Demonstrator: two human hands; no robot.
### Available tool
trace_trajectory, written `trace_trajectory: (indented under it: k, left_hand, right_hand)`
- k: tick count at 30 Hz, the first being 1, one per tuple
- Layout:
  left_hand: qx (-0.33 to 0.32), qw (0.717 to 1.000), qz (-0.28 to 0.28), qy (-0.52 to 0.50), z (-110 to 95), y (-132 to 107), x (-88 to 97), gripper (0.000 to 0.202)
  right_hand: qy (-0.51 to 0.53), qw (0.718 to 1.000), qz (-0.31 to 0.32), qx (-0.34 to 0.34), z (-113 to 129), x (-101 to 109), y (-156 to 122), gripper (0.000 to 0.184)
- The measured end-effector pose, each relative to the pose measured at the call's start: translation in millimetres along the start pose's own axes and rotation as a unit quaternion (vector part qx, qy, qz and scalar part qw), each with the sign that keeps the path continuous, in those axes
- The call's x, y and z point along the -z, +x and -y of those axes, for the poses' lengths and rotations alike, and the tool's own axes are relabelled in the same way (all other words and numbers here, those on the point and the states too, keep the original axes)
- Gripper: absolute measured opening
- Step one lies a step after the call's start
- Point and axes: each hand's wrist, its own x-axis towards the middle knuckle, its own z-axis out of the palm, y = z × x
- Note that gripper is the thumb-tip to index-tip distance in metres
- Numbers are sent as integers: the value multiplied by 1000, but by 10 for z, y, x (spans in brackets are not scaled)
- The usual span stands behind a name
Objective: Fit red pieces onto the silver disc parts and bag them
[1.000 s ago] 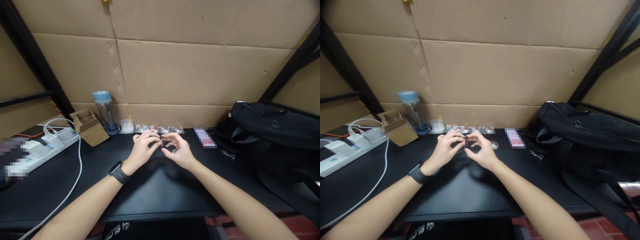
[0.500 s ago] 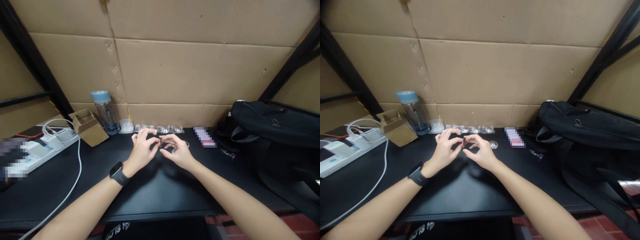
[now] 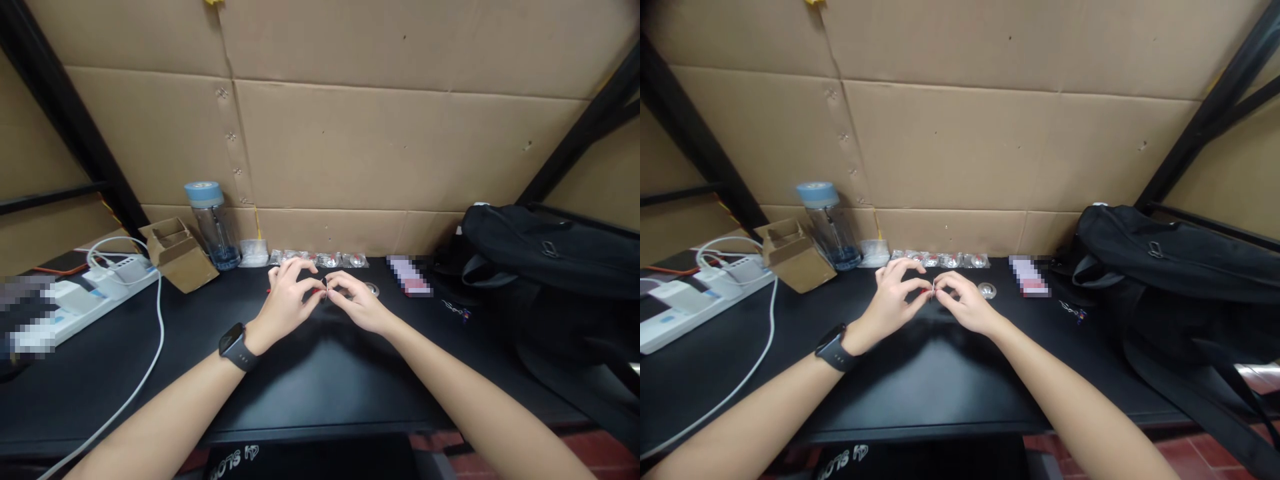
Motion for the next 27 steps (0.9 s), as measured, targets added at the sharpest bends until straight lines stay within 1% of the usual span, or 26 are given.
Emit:
trace_trajectory:
  k: [3,6,9,11,12,14,17,19,21,24,27]
  left_hand:
    - [11,1000,7,-24,23,41,68,7]
    - [69,996,-21,-54,104,108,150,11]
    - [123,990,-56,-50,262,166,200,13]
    - [149,987,-57,-12,412,180,206,13]
    - [161,986,-46,15,501,175,203,14]
    - [181,980,1,83,704,141,185,17]
    - [196,958,107,179,1036,36,141,20]
    - [211,941,152,215,1233,-44,109,23]
    - [208,937,164,230,1382,-107,79,30]
    - [202,939,151,234,1500,-141,38,36]
    - [212,938,135,239,1525,-123,-8,29]
  right_hand:
    - [-17,1000,9,-6,-2,36,2,15]
    - [-112,993,38,3,0,103,-17,13]
    - [-212,975,56,18,-24,170,-49,10]
    - [-232,971,59,5,-48,202,-65,10]
    - [-232,971,60,-6,-58,214,-70,10]
    - [-228,971,64,-22,-66,229,-71,10]
    - [-223,972,76,-16,-51,233,-59,10]
    - [-221,971,92,-3,-39,225,-50,11]
    - [-219,970,110,6,-32,212,-44,13]
    - [-214,968,134,3,-29,201,-42,12]
    - [-212,966,145,-8,-24,211,-42,9]
